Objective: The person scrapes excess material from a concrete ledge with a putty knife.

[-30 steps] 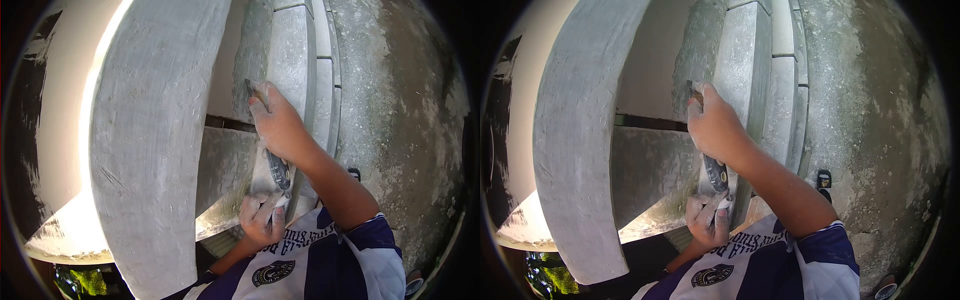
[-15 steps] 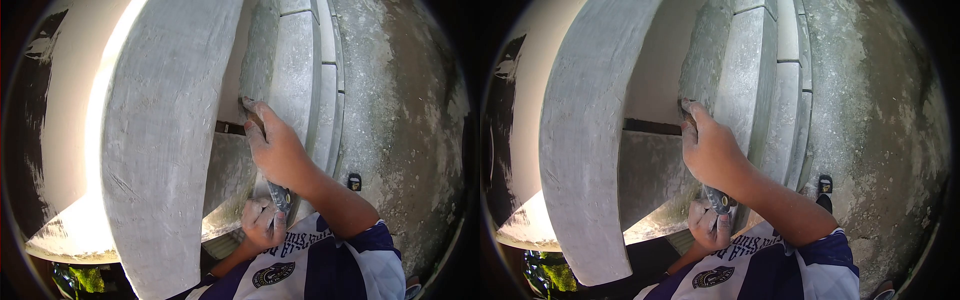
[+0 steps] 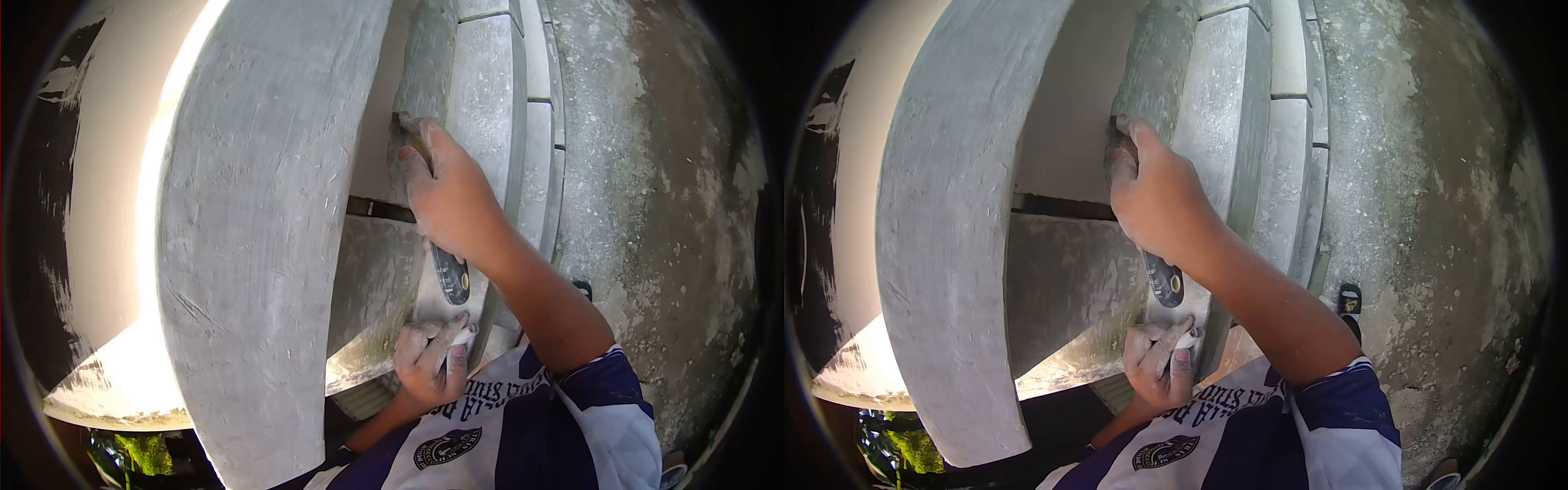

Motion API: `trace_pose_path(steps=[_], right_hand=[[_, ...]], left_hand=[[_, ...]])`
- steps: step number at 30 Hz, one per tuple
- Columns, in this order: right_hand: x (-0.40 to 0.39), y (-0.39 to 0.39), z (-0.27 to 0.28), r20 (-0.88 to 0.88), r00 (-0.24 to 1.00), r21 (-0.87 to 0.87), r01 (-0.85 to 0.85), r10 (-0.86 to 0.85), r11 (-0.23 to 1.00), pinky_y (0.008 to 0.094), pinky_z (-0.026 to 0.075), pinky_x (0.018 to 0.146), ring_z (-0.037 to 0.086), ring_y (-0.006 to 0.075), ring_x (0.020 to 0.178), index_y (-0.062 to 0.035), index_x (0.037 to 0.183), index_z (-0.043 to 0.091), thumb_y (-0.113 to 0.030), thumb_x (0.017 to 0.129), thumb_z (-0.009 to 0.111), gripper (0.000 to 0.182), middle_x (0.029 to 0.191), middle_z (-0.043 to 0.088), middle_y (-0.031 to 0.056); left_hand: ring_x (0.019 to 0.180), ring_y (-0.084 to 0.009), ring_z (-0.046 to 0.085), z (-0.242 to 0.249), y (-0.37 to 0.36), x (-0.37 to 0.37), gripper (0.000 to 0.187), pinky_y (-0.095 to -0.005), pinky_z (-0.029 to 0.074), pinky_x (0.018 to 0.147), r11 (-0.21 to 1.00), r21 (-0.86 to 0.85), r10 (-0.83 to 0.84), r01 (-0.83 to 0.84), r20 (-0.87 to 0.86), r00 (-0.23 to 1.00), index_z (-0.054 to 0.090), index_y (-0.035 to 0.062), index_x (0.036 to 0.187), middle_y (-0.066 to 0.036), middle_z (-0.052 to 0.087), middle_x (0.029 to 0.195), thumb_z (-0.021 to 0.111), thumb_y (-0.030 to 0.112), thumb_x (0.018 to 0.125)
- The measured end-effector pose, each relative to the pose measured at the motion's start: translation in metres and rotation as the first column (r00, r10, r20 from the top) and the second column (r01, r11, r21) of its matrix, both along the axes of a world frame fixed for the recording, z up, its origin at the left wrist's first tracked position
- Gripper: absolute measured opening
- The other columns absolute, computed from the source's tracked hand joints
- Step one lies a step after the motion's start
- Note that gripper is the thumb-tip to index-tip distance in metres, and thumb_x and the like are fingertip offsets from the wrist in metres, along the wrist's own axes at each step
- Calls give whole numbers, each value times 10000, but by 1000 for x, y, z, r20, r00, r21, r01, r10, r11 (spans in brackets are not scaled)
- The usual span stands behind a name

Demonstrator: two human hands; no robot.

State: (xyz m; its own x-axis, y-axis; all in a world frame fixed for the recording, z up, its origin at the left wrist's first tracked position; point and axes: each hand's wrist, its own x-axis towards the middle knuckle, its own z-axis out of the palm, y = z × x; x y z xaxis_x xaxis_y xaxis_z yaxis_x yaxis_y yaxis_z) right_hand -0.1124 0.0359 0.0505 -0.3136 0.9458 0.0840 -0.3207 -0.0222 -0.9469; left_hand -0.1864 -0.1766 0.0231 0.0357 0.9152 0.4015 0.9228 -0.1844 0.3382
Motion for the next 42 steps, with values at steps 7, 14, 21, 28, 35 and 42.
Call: trace_pose_path(steps=[7,14,21,28,35,42], right_hand=[[-8,-29,-17,-17,998,122,56,-54,991,517,545,745,718,502,837,47,1414,490,-104,1037,558,412,857,697,334],[-5,-24,-9,-5,999,95,47,-47,994,517,544,735,719,505,845,52,1386,492,-90,1037,553,381,859,700,330],[12,-24,3,11,989,-58,-144,145,988,383,514,969,712,328,1106,20,1455,510,-73,1064,559,405,1181,705,265],[2,-34,-5,-17,998,-14,-67,67,998,380,513,980,709,345,1095,51,1423,516,-86,1059,570,392,1167,701,277],[0,-41,-9,13,1000,48,-21,21,999,396,517,985,703,409,1123,78,1401,513,-101,1056,576,394,1186,691,316],[7,-23,0,4,997,-14,-73,73,997,435,519,985,695,438,1153,96,1399,498,-77,1047,569,398,1172,681,350]], left_hand=[[748,-337,611,-10,0,-10,278,-413,499,658,997,70,-39,39,-1,999,761,-15,1059,-172,644,914,694,73,804],[736,-345,604,-3,1,-7,243,-418,496,651,999,27,-28,28,-21,999,743,-24,1011,-176,642,904,701,69,790],[727,-343,594,-5,3,-8,220,-419,489,644,999,41,-29,29,-15,999,735,-24,973,-174,640,898,698,60,774],[721,-342,589,-2,4,-6,195,-419,479,641,999,39,-34,35,-40,999,733,-24,966,-171,635,899,697,63,795],[729,-341,591,-6,1,-8,207,-418,478,643,999,36,-17,18,-36,999,731,-28,984,-175,643,915,697,65,802],[745,-346,597,-7,2,-7,220,-420,485,649,998,66,-21,23,-33,999,731,-24,1006,-180,649,935,691,65,809]])
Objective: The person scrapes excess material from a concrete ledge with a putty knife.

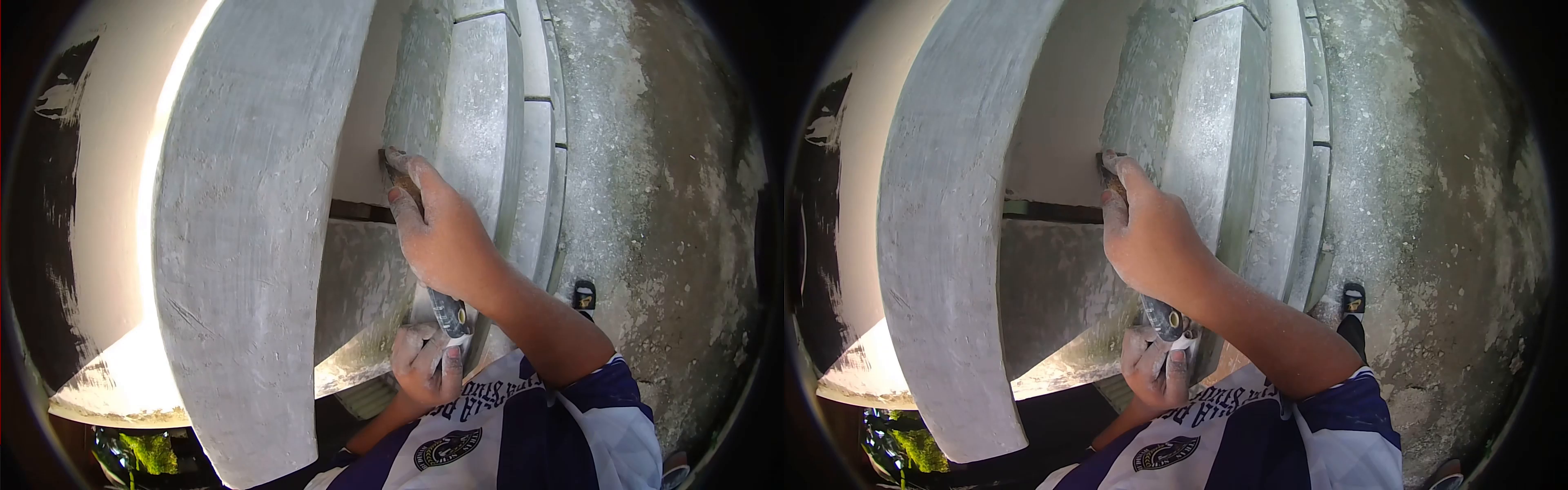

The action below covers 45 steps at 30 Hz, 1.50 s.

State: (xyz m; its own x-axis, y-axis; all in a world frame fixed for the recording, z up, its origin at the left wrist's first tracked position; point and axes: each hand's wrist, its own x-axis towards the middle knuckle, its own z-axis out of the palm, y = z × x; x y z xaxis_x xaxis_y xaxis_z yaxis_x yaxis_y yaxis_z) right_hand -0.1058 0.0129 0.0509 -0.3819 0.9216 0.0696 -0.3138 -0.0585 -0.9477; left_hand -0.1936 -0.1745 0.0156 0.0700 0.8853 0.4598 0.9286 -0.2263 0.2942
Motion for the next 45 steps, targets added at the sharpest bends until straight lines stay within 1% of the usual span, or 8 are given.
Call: trace_pose_path(steps=[3,4,7,12,30,35,43,45], right_hand=[[0,-22,-4,16,1000,49,-21,20,999,431,521,978,695,439,1146,97,1391,506,-101,1054,572,397,1176,679,354],[-7,-22,-7,-41,996,129,83,-78,988,537,544,755,706,532,866,63,1387,491,-86,1025,560,397,870,698,339],[-2,-5,0,-38,999,-13,-12,11,1000,451,521,975,678,487,1156,84,1409,491,-82,1044,573,409,1182,671,371],[-3,-20,-3,0,1000,35,4,-4,999,433,514,994,678,465,1171,92,1405,503,-117,1054,579,415,1204,669,365],[-5,-7,1,0,1000,-44,-9,9,999,435,511,984,688,453,1148,44,1418,507,-85,1054,564,390,1196,691,322],[-10,-11,-10,-47,994,121,107,-102,987,537,548,753,716,517,867,67,1387,489,-96,1030,549,397,868,697,351],[-7,-13,-7,12,1000,40,24,-24,999,423,505,1020,694,426,1142,40,1453,493,-101,1053,539,427,1230,678,324],[-9,13,-3,-15,997,-12,74,-74,997,483,537,833,704,482,925,37,1427,497,-110,1045,518,410,1023,701,329]], left_hand=[[754,-349,604,4,-1,0,243,-423,485,649,999,-33,-15,15,-21,1000,721,-23,1041,-182,648,941,684,55,814],[757,-350,606,5,-1,0,253,-425,485,649,999,-52,-14,12,-32,999,717,-23,1055,-183,648,942,681,51,815],[751,-347,597,1,-2,0,231,-423,484,649,1000,-20,0,0,-18,1000,719,-19,1028,-183,644,936,686,55,812],[745,-345,591,5,0,4,187,-423,481,653,1000,-28,6,-7,-2,1000,720,-21,989,-179,642,931,692,57,821],[761,-353,597,3,-2,3,217,-425,487,667,999,-36,22,-22,0,1000,731,-21,1006,-183,654,956,689,55,806],[753,-354,596,7,-1,2,220,-429,482,661,998,-63,3,-4,-18,1000,732,-34,1014,-192,645,947,688,51,816],[832,-317,592,0,-4,0,292,-387,474,743,998,-57,30,-30,0,1000,778,-31,1089,-185,641,952,636,156,915],[835,-311,594,5,2,5,307,-377,479,751,995,-83,47,-46,8,999,780,-29,1115,-182,641,945,634,161,922]])
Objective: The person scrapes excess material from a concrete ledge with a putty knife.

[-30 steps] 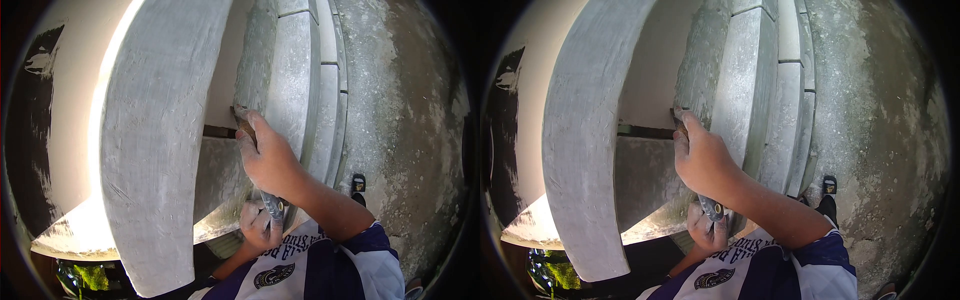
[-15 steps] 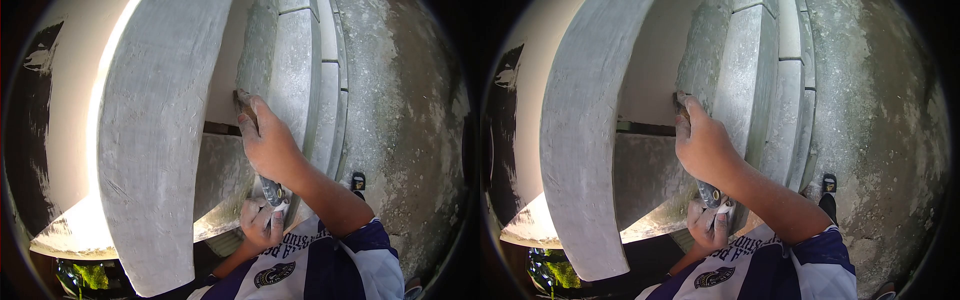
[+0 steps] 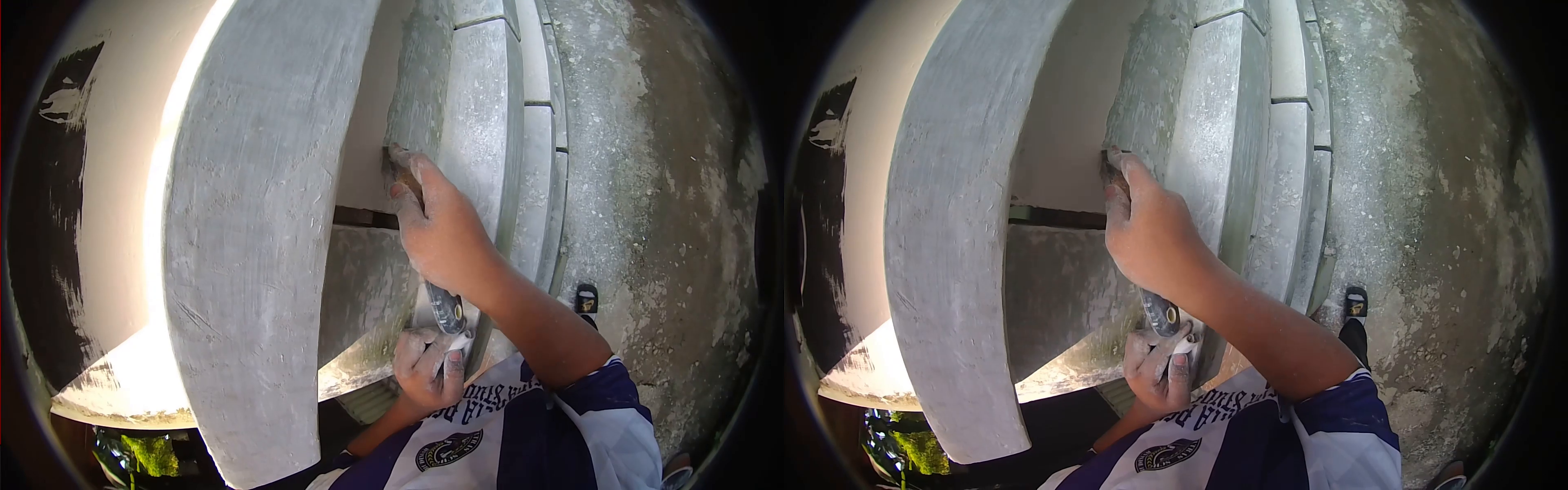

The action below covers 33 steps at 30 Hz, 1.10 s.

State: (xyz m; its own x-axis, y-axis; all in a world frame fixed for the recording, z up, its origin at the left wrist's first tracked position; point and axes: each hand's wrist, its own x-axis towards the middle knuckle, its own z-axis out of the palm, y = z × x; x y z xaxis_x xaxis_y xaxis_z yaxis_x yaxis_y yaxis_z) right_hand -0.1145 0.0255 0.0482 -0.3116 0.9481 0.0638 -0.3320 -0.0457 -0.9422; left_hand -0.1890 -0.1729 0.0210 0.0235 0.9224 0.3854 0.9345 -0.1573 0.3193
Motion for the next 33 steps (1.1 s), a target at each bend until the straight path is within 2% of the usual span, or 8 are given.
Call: trace_pose_path(steps=[3,7,12,15,21,27,31,33], right_hand=[[0,24,5,-2,999,-19,40,-40,999,504,556,736,713,503,831,32,1420,500,-111,1042,497,404,936,716,328],[2,1,-2,71,997,40,-7,4,999,448,518,946,705,414,1055,43,1462,482,-88,1043,530,441,1188,685,317],[-2,1,-6,-5,1000,95,-12,13,995,532,551,769,708,541,868,73,1416,469,-113,1040,551,428,887,690,368],[6,3,1,7,999,12,-43,43,999,531,552,784,707,537,884,69,1422,467,-106,1040,546,428,910,698,363],[2,-17,0,73,997,73,-13,7,997,417,522,969,707,421,1085,75,1446,481,-71,1035,540,440,1198,686,325],[10,3,7,4,993,-53,-122,122,991,440,498,1028,674,448,1198,65,1441,486,-109,1062,551,422,1250,660,351],[-11,-16,-7,8,986,224,159,-165,962,509,563,822,715,513,862,61,1442,478,-147,1052,528,445,931,704,352],[-2,12,-1,3,999,65,54,-54,996,510,564,823,719,503,843,57,1453,471,-143,1055,511,447,928,710,330]], left_hand=[[839,-308,599,2,-3,4,327,-372,485,761,1000,-13,13,-13,-1,1000,780,-26,1148,-178,639,933,630,164,928],[786,-322,606,1,-3,-1,304,-396,506,708,1000,18,-23,23,-6,1000,770,-26,1094,-170,643,911,668,102,838],[752,-341,608,1,-1,-4,256,-417,508,660,998,38,-48,49,-17,999,748,-40,1015,-175,644,900,689,77,795],[750,-344,607,-1,1,-2,261,-417,501,655,998,54,-39,39,-2,999,751,-41,1021,-177,645,899,692,81,799],[746,-343,607,0,0,-4,253,-416,496,656,998,47,-42,42,-15,999,757,-33,1026,-179,645,902,687,89,815],[749,-341,607,1,-1,0,256,-413,496,663,999,33,-23,23,-15,1000,755,-34,1051,-180,643,909,686,82,833],[759,-340,610,-1,0,-2,272,-410,502,676,998,48,-32,33,-19,999,758,-34,1075,-177,639,910,681,82,841],[788,-328,607,1,-3,1,287,-400,496,704,1000,16,-12,12,-9,1000,765,-33,1098,-176,640,916,666,112,871]])
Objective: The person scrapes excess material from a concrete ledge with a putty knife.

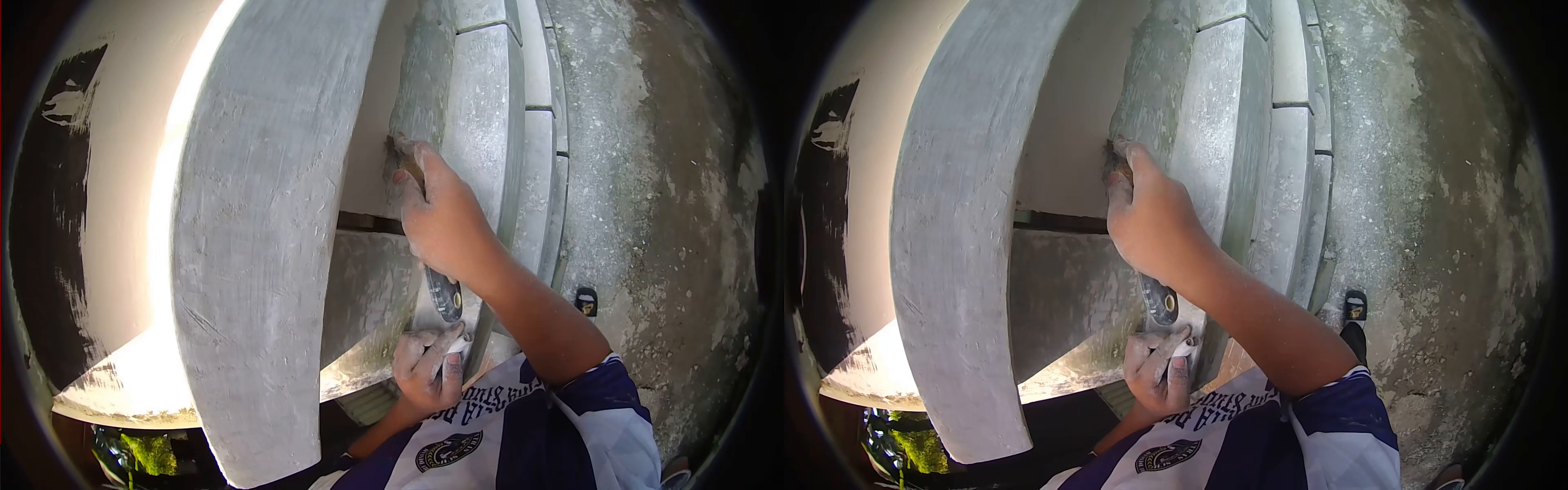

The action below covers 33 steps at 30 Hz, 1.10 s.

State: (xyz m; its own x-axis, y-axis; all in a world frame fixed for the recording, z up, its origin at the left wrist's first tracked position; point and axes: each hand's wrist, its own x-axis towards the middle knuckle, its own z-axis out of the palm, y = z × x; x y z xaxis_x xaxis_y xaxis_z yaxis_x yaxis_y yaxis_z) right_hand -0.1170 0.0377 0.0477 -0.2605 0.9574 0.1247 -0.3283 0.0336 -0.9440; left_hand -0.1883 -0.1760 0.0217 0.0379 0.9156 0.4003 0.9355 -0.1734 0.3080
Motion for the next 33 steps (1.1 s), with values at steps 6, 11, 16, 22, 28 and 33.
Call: trace_pose_path(steps=[6,11,16,22,28,33], right_hand=[[-1,2,-3,21,999,29,45,-46,999,513,560,790,719,504,855,63,1439,478,-116,1040,513,439,922,711,329],[-2,-7,-4,-3,1000,61,22,-22,998,546,546,837,691,549,944,79,1408,476,-55,1011,538,425,968,690,385],[-5,-16,-8,-49,999,103,25,-20,994,541,550,825,700,535,937,71,1427,455,-49,1009,532,441,954,696,373],[8,-15,6,27,989,-60,-145,147,988,445,516,981,700,448,1142,45,1439,473,-77,1059,537,404,1181,684,341],[13,-19,10,17,986,-86,-162,164,983,500,528,858,706,492,1001,51,1397,440,-80,1051,542,384,1048,684,346],[-2,-11,-2,-13,1000,64,13,-12,998,576,523,712,692,554,827,54,1337,429,-81,1031,559,359,853,682,351]], left_hand=[[826,-296,595,-2,-1,0,330,-374,481,745,1000,-1,20,-20,18,1000,783,-27,1149,-166,639,912,642,171,925],[823,-291,591,0,2,0,328,-368,479,730,1000,-3,10,-10,33,999,784,-24,1149,-166,648,921,643,166,923],[773,-325,607,-2,-1,-2,264,-394,498,684,1000,11,4,-4,0,1000,755,-34,1050,-173,653,914,674,92,832],[751,-348,616,-2,4,-4,235,-414,498,647,999,37,-29,29,1,1000,728,-50,1007,-189,644,911,697,67,805],[762,-353,616,-1,1,-2,241,-418,497,667,1000,21,-14,14,-1,1000,736,-49,1027,-193,646,923,690,75,826],[771,-350,613,4,2,2,260,-414,496,680,1000,-16,20,-20,10,1000,751,-35,1057,-187,647,926,685,74,830]])
